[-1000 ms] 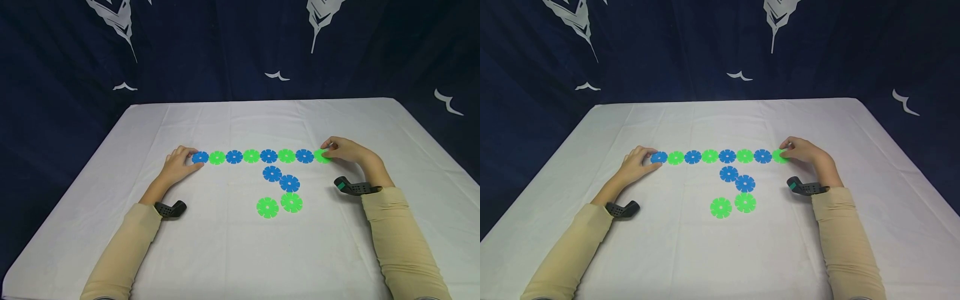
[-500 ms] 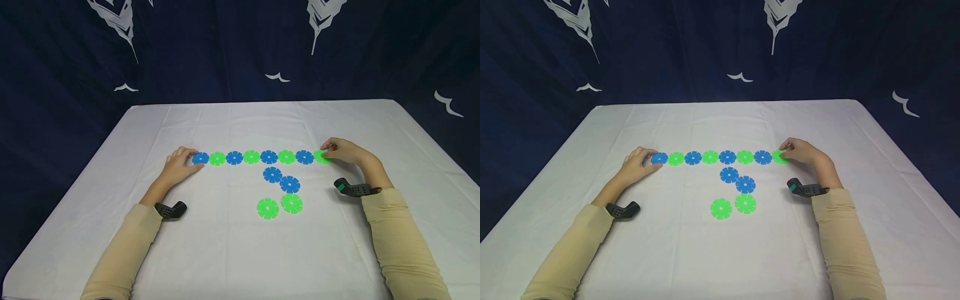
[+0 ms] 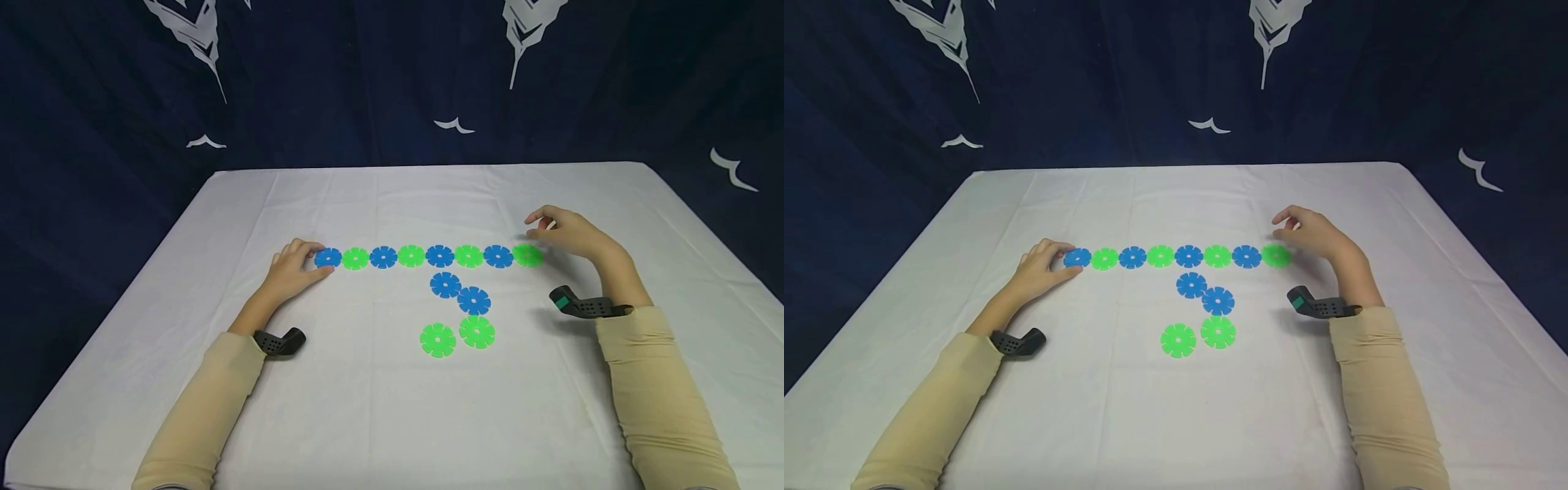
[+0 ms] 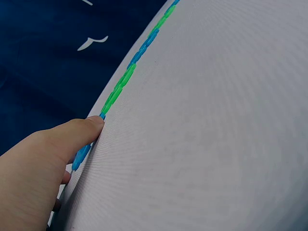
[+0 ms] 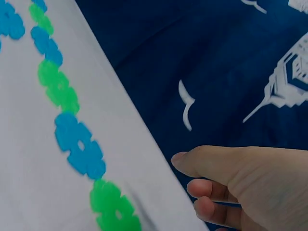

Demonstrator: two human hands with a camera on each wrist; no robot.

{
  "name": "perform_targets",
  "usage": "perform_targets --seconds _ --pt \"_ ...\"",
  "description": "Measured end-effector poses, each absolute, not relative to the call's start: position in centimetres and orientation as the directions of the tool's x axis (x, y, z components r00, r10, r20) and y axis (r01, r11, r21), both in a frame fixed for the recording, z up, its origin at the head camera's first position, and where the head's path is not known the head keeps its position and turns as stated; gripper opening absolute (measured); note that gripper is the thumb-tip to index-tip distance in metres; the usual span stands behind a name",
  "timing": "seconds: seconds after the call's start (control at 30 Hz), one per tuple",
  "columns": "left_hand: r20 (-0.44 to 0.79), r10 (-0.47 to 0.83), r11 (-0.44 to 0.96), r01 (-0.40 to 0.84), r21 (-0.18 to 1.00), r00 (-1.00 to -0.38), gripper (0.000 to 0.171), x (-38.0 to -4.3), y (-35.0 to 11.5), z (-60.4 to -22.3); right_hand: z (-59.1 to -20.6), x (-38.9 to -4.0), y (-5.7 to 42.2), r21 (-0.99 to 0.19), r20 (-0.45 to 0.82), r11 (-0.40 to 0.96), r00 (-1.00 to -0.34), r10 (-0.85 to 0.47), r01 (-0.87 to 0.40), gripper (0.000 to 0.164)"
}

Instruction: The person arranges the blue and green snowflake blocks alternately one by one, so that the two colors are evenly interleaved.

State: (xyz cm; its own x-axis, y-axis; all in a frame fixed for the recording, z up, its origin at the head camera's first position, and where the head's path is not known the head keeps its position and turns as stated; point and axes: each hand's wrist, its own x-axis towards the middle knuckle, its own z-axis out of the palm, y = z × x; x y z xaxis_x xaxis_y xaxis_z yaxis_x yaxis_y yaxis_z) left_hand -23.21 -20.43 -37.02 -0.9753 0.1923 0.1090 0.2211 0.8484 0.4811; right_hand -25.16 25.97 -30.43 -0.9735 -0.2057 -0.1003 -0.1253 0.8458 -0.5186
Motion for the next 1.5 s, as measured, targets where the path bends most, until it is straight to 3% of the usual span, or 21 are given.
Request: perform_targets --seconds 0.17,0.4,0.73,0.93,1.2,1.5 --pt "0.104 0.192 0.849 0.218 0.481 -0.976 0.057 -23.2 -20.5 -37.1 -28.5 -24.3 23.8 -0.513 -0.035 0.839 -0.972 -0.232 -0.182 0.037" --pt "0.106 0.195 0.844 0.222 0.487 -0.975 0.057 -23.3 -20.6 -37.1 -27.1 -22.7 19.9 -0.499 -0.013 0.807 -0.928 -0.372 -0.316 0.03" --pt "0.109 0.196 0.852 0.225 0.473 -0.974 0.057 -23.5 -20.7 -36.9 -28.5 -21.6 16.2 -0.539 -0.162 0.736 -0.807 -0.568 -0.409 0.037" --pt "0.108 0.197 0.847 0.224 0.481 -0.975 0.057 -23.5 -20.7 -37.1 -30.2 -21.2 15.1 -0.447 -0.261 0.806 -0.806 -0.531 -0.387 0.042" --pt "0.107 0.193 0.847 0.221 0.483 -0.975 0.057 -23.3 -20.5 -37.0 -31.9 -20.3 13.1 -0.215 -0.235 0.924 -0.902 -0.363 -0.316 0.057" --pt "0.115 0.199 0.846 0.23 0.481 -0.973 0.057 -23.3 -20.5 -36.9 -32.0 -20.1 12.4 -0.23 -0.244 0.94 -0.921 -0.305 -0.251 0.054"
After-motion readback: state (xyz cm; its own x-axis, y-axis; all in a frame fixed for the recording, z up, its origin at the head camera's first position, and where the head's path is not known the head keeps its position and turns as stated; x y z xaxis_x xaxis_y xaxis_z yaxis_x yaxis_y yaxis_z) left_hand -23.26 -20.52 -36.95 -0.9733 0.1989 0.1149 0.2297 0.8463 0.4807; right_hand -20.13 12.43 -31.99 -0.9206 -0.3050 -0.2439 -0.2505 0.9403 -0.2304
